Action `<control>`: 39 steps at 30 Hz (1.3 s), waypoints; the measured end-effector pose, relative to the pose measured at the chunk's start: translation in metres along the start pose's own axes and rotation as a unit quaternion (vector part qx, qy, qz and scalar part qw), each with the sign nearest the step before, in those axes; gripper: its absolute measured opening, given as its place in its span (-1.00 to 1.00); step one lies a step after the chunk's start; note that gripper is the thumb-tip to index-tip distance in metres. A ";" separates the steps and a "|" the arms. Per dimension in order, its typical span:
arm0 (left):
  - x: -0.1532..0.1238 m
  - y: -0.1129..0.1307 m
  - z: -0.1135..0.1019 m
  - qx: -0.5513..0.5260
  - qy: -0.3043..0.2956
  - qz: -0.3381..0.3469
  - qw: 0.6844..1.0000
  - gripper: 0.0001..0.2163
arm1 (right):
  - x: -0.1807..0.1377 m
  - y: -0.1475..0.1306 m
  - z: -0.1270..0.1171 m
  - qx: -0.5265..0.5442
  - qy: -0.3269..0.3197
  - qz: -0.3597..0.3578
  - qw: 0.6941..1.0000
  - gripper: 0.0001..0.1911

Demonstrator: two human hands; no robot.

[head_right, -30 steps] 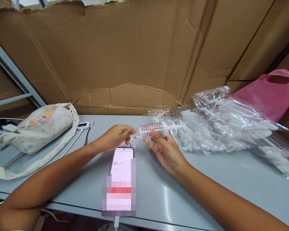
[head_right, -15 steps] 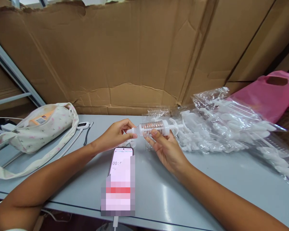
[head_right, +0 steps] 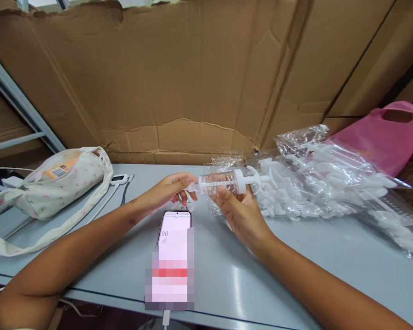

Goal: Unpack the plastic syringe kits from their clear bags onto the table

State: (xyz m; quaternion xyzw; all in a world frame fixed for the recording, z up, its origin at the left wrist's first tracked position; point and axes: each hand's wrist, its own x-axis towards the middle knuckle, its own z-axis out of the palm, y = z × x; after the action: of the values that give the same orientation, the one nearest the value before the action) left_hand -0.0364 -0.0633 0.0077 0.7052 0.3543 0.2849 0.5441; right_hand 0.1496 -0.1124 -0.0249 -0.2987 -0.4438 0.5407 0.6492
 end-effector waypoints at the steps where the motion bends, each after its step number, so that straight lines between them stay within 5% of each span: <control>1: -0.001 0.001 0.002 -0.001 0.022 0.016 1.000 -0.65 | 0.000 0.001 0.000 -0.001 0.002 -0.003 1.000 -0.77; 7: -0.006 0.010 0.004 0.032 0.041 0.013 0.999 -0.67 | 0.000 0.003 -0.002 -0.003 0.006 -0.008 1.000 -0.77; 16: -0.001 0.003 -0.007 -0.007 -0.053 -0.049 0.997 -0.50 | 0.002 0.001 -0.003 -0.047 0.010 -0.045 0.998 -0.43; 19: -0.004 0.007 -0.015 0.106 -0.011 -0.037 0.994 -0.51 | 0.006 -0.001 -0.007 -0.043 0.021 -0.064 0.997 -0.47; 21: -0.006 0.010 -0.021 0.302 0.061 -0.039 0.950 -0.58 | 0.008 -0.002 -0.009 -0.042 0.021 -0.071 0.996 -0.52; 23: -0.007 0.009 -0.027 0.480 0.114 -0.057 0.868 -0.74 | 0.010 -0.001 -0.012 -0.049 0.026 -0.074 0.996 -0.54; 26: -0.004 0.001 -0.037 0.562 0.109 -0.091 0.815 -0.79 | 0.010 0.001 -0.015 -0.089 0.030 -0.072 0.993 -0.59; 32: 0.006 -0.019 -0.056 0.532 0.043 -0.131 0.835 -0.79 | 0.010 0.004 -0.017 -0.116 -0.004 -0.082 0.990 -0.68; 39: 0.003 -0.010 -0.067 0.442 -0.090 -0.159 0.878 -0.81 | 0.010 0.005 -0.019 -0.106 0.023 -0.053 0.993 -0.55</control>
State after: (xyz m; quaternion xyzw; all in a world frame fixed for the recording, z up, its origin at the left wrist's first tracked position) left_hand -0.0891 -0.0209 0.0145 0.8291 0.5004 -0.0562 0.2430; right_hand 0.1650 -0.0996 -0.0349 -0.3542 -0.4989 0.4481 0.6518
